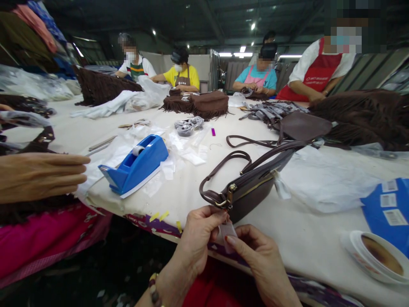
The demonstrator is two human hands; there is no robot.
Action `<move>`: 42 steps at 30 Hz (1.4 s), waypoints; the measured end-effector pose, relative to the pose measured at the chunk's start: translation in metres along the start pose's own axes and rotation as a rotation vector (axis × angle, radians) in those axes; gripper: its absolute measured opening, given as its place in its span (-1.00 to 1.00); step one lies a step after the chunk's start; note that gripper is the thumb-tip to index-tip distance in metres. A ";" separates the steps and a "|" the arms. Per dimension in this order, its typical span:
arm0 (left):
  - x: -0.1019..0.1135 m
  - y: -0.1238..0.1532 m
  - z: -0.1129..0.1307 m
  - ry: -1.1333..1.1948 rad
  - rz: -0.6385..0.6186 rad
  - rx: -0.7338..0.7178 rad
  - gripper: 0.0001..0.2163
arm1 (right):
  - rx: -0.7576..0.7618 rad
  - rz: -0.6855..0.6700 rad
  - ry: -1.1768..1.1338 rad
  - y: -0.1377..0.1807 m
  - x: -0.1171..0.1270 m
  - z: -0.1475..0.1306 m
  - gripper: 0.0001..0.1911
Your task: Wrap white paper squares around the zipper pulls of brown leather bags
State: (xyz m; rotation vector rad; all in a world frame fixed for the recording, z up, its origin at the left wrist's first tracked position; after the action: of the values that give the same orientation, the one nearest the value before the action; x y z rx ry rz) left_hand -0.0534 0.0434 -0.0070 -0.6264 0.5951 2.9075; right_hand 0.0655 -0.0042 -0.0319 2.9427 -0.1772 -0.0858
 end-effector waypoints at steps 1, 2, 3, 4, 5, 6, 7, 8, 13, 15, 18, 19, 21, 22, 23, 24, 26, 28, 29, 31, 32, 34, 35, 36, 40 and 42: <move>0.000 0.000 0.000 -0.002 0.006 0.001 -0.88 | 0.000 0.001 -0.007 0.000 -0.001 -0.001 -0.77; 0.000 0.000 0.000 -0.003 0.010 0.003 -0.87 | -0.001 0.001 -0.015 0.000 -0.001 -0.002 -0.77; 0.000 0.001 0.000 -0.004 0.011 0.003 -0.87 | -0.005 0.004 -0.024 0.000 -0.002 -0.002 -0.76; 0.000 0.001 -0.001 -0.004 0.011 -0.001 -0.86 | -0.012 0.012 -0.037 0.000 -0.003 -0.003 -0.76; 0.000 0.001 -0.001 -0.006 0.011 -0.006 -0.85 | -0.020 0.025 -0.054 0.000 -0.004 -0.003 -0.76; 0.000 0.001 -0.002 -0.007 0.012 -0.014 -0.84 | -0.028 0.043 -0.072 -0.001 -0.005 -0.003 -0.76; 0.001 0.000 -0.003 -0.008 0.014 -0.024 -0.83 | -0.032 0.064 -0.093 -0.001 -0.007 -0.003 -0.75; 0.002 0.000 -0.004 -0.010 0.017 -0.037 -0.82 | -0.036 0.089 -0.116 -0.002 -0.008 -0.003 -0.74; 0.006 0.003 -0.007 -0.071 0.046 -0.096 -0.83 | -0.056 0.153 -0.223 -0.007 -0.018 -0.004 -0.73; 0.006 0.005 -0.006 -0.112 0.057 -0.114 -0.87 | -0.051 0.173 -0.209 -0.009 -0.021 -0.004 -0.73; 0.004 0.009 -0.004 -0.120 0.040 -0.121 -0.90 | -0.008 0.182 -0.165 -0.011 -0.023 -0.003 -0.73; 0.002 0.009 -0.003 -0.110 0.029 -0.118 -0.91 | 0.007 0.182 -0.152 -0.011 -0.022 -0.003 -0.74; 0.000 0.010 -0.003 -0.096 0.023 -0.120 -0.92 | 0.023 0.184 -0.132 -0.012 -0.021 -0.002 -0.73; 0.000 0.010 -0.003 -0.097 0.029 -0.126 -0.92 | 0.026 0.182 -0.121 -0.012 -0.020 -0.002 -0.72; -0.001 0.010 -0.003 -0.101 0.038 -0.132 -0.91 | 0.030 0.181 -0.109 -0.012 -0.019 -0.003 -0.71; -0.001 0.010 -0.004 -0.107 0.050 -0.138 -0.90 | 0.036 0.183 -0.093 -0.013 -0.018 -0.004 -0.71; -0.001 0.011 -0.005 -0.130 0.072 -0.147 -0.89 | 0.055 0.209 -0.059 -0.013 -0.017 -0.006 -0.71; -0.001 0.011 -0.005 -0.150 0.080 -0.159 -0.88 | 0.060 0.253 -0.059 -0.012 -0.017 -0.008 -0.72; -0.002 0.011 -0.005 -0.155 0.080 -0.166 -0.88 | 0.054 0.269 -0.081 -0.012 -0.018 -0.008 -0.72; -0.004 0.010 -0.005 -0.161 0.076 -0.182 -0.88 | 0.038 0.285 -0.150 -0.012 -0.021 -0.006 -0.71; -0.005 0.010 -0.005 -0.158 0.075 -0.187 -0.87 | 0.032 0.293 -0.185 -0.011 -0.022 -0.005 -0.71; -0.007 0.008 -0.007 -0.127 0.071 -0.182 -0.87 | 0.024 0.298 -0.236 -0.012 -0.024 0.000 -0.70; -0.007 0.007 -0.008 -0.098 0.073 -0.173 -0.88 | 0.020 0.289 -0.248 -0.012 -0.025 0.001 -0.71; -0.007 0.005 -0.009 -0.070 0.076 -0.165 -0.87 | 0.020 0.276 -0.245 -0.013 -0.024 0.002 -0.71; -0.006 0.003 -0.010 -0.052 0.107 -0.168 -0.87 | 0.087 0.273 -0.095 -0.016 -0.019 -0.003 -0.73; -0.006 0.002 -0.009 -0.036 0.129 -0.162 -0.87 | 0.153 0.285 0.013 -0.017 -0.017 -0.008 -0.73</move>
State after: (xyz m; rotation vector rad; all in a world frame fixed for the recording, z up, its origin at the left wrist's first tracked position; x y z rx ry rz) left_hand -0.0454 0.0375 -0.0111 -0.5714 0.4131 3.1037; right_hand 0.0510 0.0160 -0.0268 3.0313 -0.6233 -0.0129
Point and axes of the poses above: each hand's wrist, its own y-axis away from the middle knuckle, its own x-axis out of the back of the hand, z = x × y, the point moved 1 cm from there along -y, towards the middle knuckle, and after that the axes turned 3 degrees about y, right-handed, at the moved point
